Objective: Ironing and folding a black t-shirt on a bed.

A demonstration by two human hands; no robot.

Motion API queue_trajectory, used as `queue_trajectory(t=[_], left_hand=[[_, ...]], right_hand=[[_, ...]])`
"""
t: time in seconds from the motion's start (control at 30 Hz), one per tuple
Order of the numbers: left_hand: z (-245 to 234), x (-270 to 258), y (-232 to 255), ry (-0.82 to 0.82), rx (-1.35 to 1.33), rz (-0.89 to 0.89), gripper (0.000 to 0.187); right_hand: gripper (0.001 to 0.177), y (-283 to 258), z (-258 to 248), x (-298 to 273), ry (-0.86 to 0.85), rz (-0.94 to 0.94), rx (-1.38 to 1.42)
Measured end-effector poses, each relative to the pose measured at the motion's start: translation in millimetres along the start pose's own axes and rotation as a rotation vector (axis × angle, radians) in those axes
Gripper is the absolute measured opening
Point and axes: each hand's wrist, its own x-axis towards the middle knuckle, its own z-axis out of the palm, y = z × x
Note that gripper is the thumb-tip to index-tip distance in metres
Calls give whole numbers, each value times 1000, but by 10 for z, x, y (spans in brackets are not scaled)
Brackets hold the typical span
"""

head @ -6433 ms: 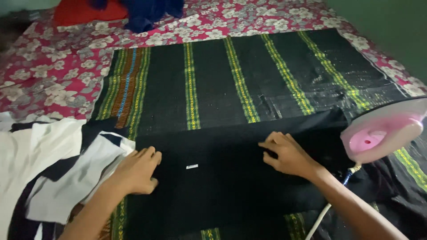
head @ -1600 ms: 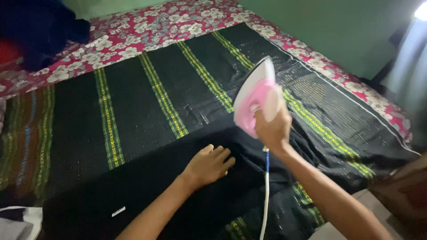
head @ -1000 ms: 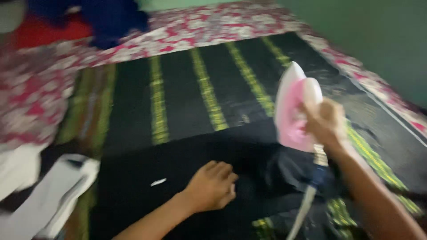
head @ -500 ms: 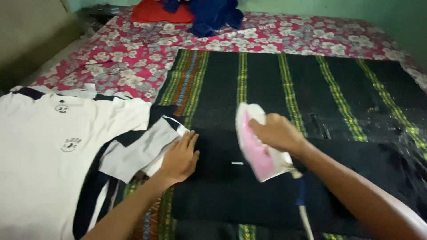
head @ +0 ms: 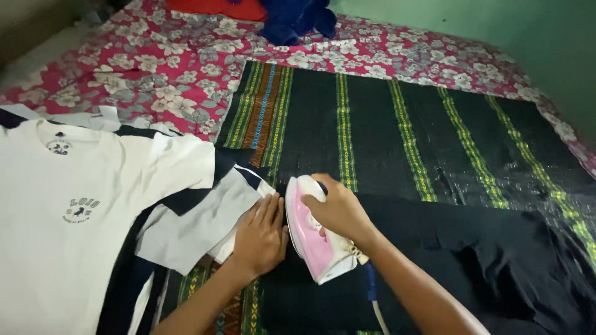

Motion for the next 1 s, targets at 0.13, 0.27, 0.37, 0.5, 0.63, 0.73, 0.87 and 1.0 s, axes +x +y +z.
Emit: queue_trajectory(t=[0.13, 0.27, 0.37, 0.5, 0.63, 0.73, 0.87, 1.0], left_hand=[[38, 41, 19, -30, 16, -2, 59], [21, 302, 113, -292, 48, -168, 65], [154, 338, 79, -280, 16, -191, 69], [508, 279, -79, -206, -48, -79, 69], [605, 252, -18, -226, -93, -150, 68], [614, 211, -15, -162, -49, -130, 67], [562, 215, -27, -127, -5, -90, 66], [575, 216, -20, -137, 6, -93, 67]], right_hand=[[62, 253, -44, 160, -143, -97, -1], [67, 333, -59, 51, 3, -98, 76], [69, 107, -23, -22, 63, 26, 32], [69, 374, -16, 195, 124, -57, -61], [72, 646, -228, 142, 163, 33, -266], [69, 1081, -582, 150, 223, 74, -382], [70, 1407, -1167, 16, 268, 325, -287], [68, 1954, -1665, -57, 347, 329, -270]])
